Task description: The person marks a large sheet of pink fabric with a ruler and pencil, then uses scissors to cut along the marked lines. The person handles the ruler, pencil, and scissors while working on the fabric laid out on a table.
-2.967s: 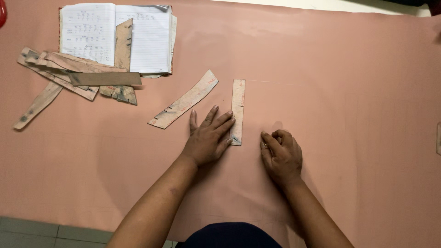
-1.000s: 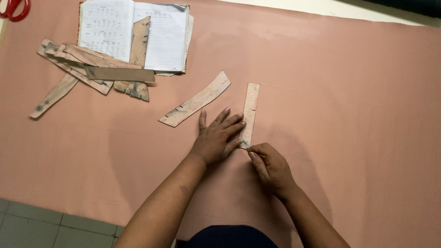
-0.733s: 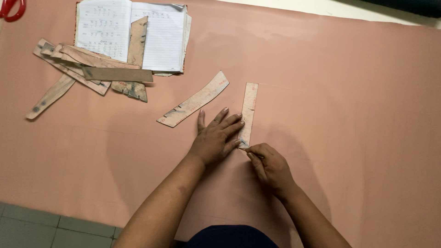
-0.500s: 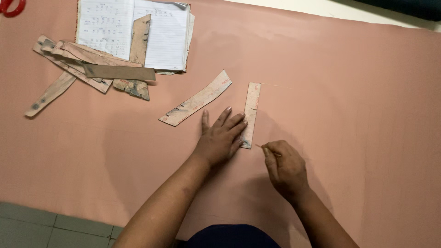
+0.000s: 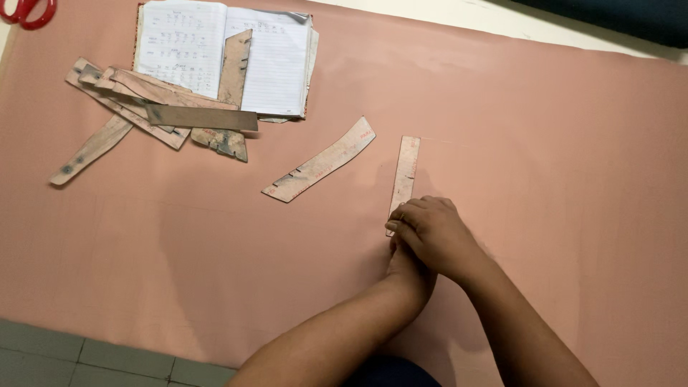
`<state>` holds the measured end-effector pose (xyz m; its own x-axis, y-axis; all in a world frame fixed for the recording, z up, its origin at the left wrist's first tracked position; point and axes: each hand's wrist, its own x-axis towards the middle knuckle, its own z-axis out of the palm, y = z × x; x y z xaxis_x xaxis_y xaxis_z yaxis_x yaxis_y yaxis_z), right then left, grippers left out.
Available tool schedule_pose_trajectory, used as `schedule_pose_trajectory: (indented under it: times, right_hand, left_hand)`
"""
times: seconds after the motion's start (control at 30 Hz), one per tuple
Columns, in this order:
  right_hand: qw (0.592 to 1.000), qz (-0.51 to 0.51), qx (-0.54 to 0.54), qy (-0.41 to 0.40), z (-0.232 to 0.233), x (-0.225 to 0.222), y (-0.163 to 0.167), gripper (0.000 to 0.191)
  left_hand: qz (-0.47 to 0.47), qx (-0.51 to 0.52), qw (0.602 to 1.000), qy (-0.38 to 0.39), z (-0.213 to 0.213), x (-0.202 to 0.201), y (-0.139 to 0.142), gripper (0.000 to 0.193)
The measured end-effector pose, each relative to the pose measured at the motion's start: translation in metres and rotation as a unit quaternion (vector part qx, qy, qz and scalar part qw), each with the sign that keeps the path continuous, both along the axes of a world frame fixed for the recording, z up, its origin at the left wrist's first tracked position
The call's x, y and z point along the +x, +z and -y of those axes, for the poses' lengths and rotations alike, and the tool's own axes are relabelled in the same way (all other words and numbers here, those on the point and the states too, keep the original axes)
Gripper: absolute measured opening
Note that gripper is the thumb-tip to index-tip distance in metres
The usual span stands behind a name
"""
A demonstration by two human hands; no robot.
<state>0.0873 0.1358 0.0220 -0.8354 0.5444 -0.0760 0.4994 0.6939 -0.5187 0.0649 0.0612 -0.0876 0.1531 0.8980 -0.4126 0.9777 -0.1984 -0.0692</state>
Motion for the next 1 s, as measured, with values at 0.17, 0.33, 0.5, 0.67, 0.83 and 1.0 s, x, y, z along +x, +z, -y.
schedule_pose_trajectory:
  times: [0.17, 0.33, 0.5, 0.67, 0.83, 1.0]
  right_hand:
    - [1.0, -0.015, 0.004, 0.014, -0.001, -0.002, -0.013, 0.017]
    - [0.999, 0.0, 0.033, 0.026, -0.002, -0.005, -0.015, 0.019]
    - [0.993, 0.019, 0.119, 0.004, -0.022, -0.021, -0.017, 0.022]
    - [0.989, -0.017, 0.137, -0.046, -0.074, -0.045, -0.02, 0.025]
    - [0.982, -0.072, 0.165, -0.064, -0.108, -0.059, -0.025, 0.019]
    - [0.974, -0.143, 0.164, -0.06, -0.113, -0.059, -0.029, 0.015]
  left_hand:
    - [0.005, -0.031, 0.999, -0.02, 0.001, 0.0, 0.004, 0.037]
    - [0.045, -0.007, 0.998, 0.032, 0.001, -0.003, 0.0, 0.042]
    - [0.086, -0.005, 0.995, 0.044, -0.007, -0.023, 0.012, 0.042]
    - [0.256, 0.062, 0.947, 0.182, -0.018, -0.054, 0.042, 0.038]
    - [0.355, 0.038, 0.904, 0.233, -0.019, -0.066, 0.064, 0.027]
    - [0.38, 0.06, 0.888, 0.251, -0.017, -0.065, 0.062, 0.023]
